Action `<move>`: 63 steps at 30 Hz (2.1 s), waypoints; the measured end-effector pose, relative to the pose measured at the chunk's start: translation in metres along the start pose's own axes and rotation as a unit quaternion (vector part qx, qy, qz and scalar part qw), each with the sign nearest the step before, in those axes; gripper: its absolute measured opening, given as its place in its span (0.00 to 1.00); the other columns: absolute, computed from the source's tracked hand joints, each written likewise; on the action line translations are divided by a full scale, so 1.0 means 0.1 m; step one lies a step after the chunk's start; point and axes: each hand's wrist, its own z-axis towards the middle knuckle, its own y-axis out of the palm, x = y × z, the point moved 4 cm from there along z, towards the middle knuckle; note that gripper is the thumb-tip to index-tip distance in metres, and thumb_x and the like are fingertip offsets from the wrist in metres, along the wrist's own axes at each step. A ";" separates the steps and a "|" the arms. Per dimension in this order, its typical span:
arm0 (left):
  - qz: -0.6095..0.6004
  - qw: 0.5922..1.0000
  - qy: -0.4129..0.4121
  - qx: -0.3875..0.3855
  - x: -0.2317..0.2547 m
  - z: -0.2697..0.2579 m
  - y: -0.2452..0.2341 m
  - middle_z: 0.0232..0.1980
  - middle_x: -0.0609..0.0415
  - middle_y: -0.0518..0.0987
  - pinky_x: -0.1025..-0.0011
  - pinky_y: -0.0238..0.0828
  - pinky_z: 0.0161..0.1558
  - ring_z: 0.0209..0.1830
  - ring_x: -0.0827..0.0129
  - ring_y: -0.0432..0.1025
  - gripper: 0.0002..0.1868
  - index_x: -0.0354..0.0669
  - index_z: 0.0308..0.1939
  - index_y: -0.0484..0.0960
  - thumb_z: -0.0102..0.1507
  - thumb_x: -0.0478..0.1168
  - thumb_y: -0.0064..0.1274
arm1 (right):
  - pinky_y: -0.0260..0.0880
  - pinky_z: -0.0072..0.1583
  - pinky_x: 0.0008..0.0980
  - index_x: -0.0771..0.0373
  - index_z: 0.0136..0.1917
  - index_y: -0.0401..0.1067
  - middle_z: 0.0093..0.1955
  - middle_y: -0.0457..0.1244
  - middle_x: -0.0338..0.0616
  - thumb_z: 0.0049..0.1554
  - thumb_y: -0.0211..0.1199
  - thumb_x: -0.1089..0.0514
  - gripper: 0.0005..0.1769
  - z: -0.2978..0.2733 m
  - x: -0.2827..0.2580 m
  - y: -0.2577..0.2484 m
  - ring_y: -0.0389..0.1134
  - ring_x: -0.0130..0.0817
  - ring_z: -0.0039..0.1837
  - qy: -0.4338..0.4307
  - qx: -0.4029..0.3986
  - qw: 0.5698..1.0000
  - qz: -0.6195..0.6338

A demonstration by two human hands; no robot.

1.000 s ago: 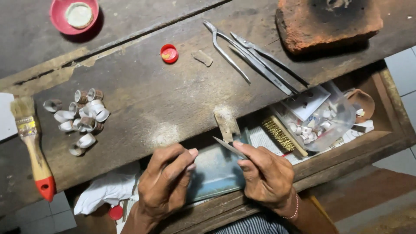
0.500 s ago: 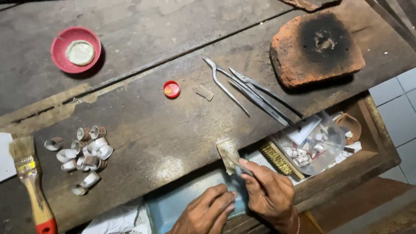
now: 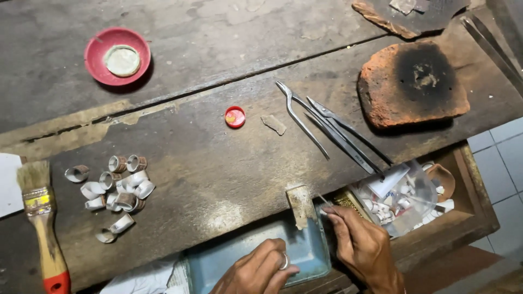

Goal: Filing and cleaning a metal ring at a jewelry workbench to smooth the edges.

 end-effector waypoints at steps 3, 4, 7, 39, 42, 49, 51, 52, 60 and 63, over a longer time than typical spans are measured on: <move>-0.074 0.997 -0.024 0.012 0.05 0.11 -0.09 0.38 0.49 0.71 0.69 0.65 0.35 0.32 0.66 0.67 0.13 0.35 0.36 0.69 0.68 0.35 0.59 | 0.77 0.33 0.25 0.63 0.53 0.73 0.40 0.70 0.42 0.63 0.55 0.63 0.07 0.00 -0.04 0.02 0.72 0.27 0.33 -0.037 0.010 0.999 -0.013; -0.073 0.997 -0.026 0.013 0.04 0.14 -0.09 0.38 0.49 0.71 0.69 0.65 0.35 0.32 0.66 0.67 0.13 0.35 0.36 0.69 0.68 0.35 0.59 | 0.77 0.33 0.25 0.63 0.53 0.73 0.40 0.70 0.42 0.63 0.55 0.63 0.07 0.02 -0.07 0.00 0.72 0.27 0.33 -0.038 0.009 0.999 -0.011; -0.174 0.983 -0.054 0.009 0.03 0.17 -0.06 0.37 0.49 0.73 0.73 0.69 0.34 0.29 0.68 0.65 0.11 0.35 0.37 0.73 0.66 0.35 0.61 | 0.69 0.27 0.24 0.62 0.50 0.72 0.35 0.66 0.40 0.65 0.51 0.61 0.08 0.06 -0.21 -0.05 0.65 0.24 0.28 -0.060 0.011 0.998 -0.020; -0.357 0.912 -0.192 0.064 -0.25 0.14 0.31 0.44 0.45 0.81 0.80 0.82 0.46 0.44 0.68 0.79 0.09 0.33 0.45 0.83 0.62 0.32 0.63 | 0.72 0.40 0.22 0.66 0.52 0.77 0.47 0.73 0.43 0.60 0.61 0.63 0.09 0.01 -0.34 -0.11 0.76 0.25 0.40 -0.013 0.012 0.989 0.144; -0.328 0.923 -0.194 0.059 -0.25 0.12 0.31 0.44 0.47 0.79 0.79 0.80 0.44 0.42 0.69 0.77 0.10 0.36 0.46 0.82 0.63 0.35 0.63 | 0.79 0.46 0.29 0.69 0.55 0.76 0.52 0.73 0.49 0.60 0.56 0.62 0.13 0.05 -0.45 -0.06 0.78 0.35 0.45 -0.018 -0.022 0.988 0.155; -0.353 0.912 -0.206 0.043 -0.24 0.11 0.31 0.48 0.44 0.78 0.75 0.85 0.53 0.48 0.66 0.78 0.12 0.33 0.51 0.82 0.64 0.31 0.60 | 0.78 0.49 0.28 0.69 0.52 0.76 0.51 0.73 0.49 0.61 0.59 0.62 0.10 0.03 -0.41 -0.03 0.78 0.35 0.48 -0.005 -0.009 0.989 0.149; -0.316 0.927 -0.198 0.046 -0.24 0.13 0.29 0.47 0.45 0.81 0.77 0.84 0.49 0.46 0.67 0.79 0.11 0.34 0.50 0.82 0.64 0.33 0.60 | 0.77 0.49 0.29 0.70 0.51 0.76 0.50 0.73 0.49 0.61 0.57 0.59 0.12 0.03 -0.41 -0.03 0.78 0.36 0.47 -0.006 0.000 0.990 0.142; -0.316 0.927 -0.198 0.047 -0.24 0.12 0.29 0.47 0.45 0.81 0.77 0.84 0.49 0.46 0.67 0.79 0.11 0.34 0.50 0.82 0.64 0.33 0.60 | 0.77 0.49 0.29 0.70 0.51 0.76 0.50 0.73 0.49 0.61 0.57 0.59 0.12 0.03 -0.40 -0.03 0.78 0.36 0.47 -0.005 -0.001 0.990 0.142; -0.277 0.942 -0.182 0.059 -0.23 0.12 0.28 0.47 0.46 0.82 0.77 0.83 0.47 0.46 0.67 0.80 0.10 0.36 0.48 0.81 0.64 0.34 0.60 | 0.76 0.48 0.29 0.71 0.50 0.77 0.48 0.73 0.49 0.61 0.59 0.65 0.09 0.01 -0.40 0.00 0.77 0.36 0.45 -0.011 -0.005 0.991 0.133; -0.286 0.938 -0.188 0.060 -0.24 0.10 0.29 0.47 0.46 0.80 0.76 0.83 0.49 0.46 0.67 0.79 0.09 0.36 0.48 0.80 0.64 0.33 0.60 | 0.78 0.49 0.30 0.72 0.50 0.77 0.47 0.73 0.49 0.59 0.60 0.68 0.08 0.02 -0.40 0.00 0.77 0.38 0.46 -0.002 -0.001 0.991 0.137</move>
